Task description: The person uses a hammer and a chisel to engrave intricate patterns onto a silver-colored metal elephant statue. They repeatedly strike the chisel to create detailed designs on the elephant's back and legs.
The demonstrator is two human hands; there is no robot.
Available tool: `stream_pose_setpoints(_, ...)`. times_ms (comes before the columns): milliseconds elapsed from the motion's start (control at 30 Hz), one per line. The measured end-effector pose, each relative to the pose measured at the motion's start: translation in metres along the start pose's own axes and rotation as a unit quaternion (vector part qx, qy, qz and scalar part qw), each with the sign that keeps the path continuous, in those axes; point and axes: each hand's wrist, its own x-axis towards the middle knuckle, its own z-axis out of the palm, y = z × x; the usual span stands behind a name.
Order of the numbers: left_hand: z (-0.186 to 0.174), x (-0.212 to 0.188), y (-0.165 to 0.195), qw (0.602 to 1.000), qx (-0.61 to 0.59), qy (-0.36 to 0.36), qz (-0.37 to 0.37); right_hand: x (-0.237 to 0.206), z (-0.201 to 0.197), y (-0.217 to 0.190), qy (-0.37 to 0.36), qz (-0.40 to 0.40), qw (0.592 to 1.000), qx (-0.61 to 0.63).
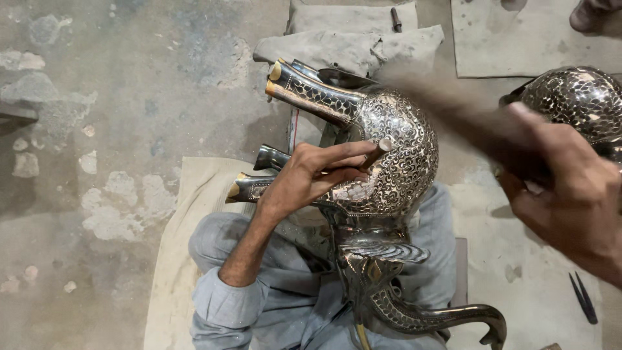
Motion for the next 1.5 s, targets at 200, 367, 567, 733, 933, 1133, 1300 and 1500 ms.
stream_pose_setpoints(200,0.000,-0.001,-0.001,1.000,0.002,-0.006,-0.029,-0.001,0.004,0.004,-0.035,-0.075,0.991,-0.104)
stream_pose_setpoints(367,0.001,-0.001,-0.003,1.000,0.006,-0.005,-0.026,0.003,0.003,0.001,-0.038,-0.078,0.994,-0.061)
stream_pose_setpoints(567,0.001,-0.002,-0.003,1.000,0.006,0.000,-0.011,-0.002,0.000,0.003,-0.071,-0.032,0.996,-0.039)
stream_pose_setpoints(733,0.002,-0.002,-0.004,1.000,0.006,-0.008,-0.024,-0.005,0.004,0.006,-0.038,-0.033,0.998,-0.032)
stream_pose_setpoints(933,0.001,-0.003,-0.006,1.000,0.010,0.002,0.009,-0.012,0.008,0.013,-0.040,-0.070,0.994,-0.077)
stream_pose_setpoints(1133,0.004,-0.003,-0.008,0.999,0.025,-0.016,-0.038,-0.017,0.014,0.022,-0.097,-0.079,0.987,-0.103)
stream_pose_setpoints(1300,0.002,-0.004,-0.006,1.000,-0.006,-0.015,-0.010,-0.019,0.014,0.017,-0.007,-0.034,0.992,0.120)
stream_pose_setpoints(1500,0.001,-0.005,-0.006,1.000,0.002,-0.015,-0.013,-0.017,0.016,0.010,0.026,0.014,0.997,0.076)
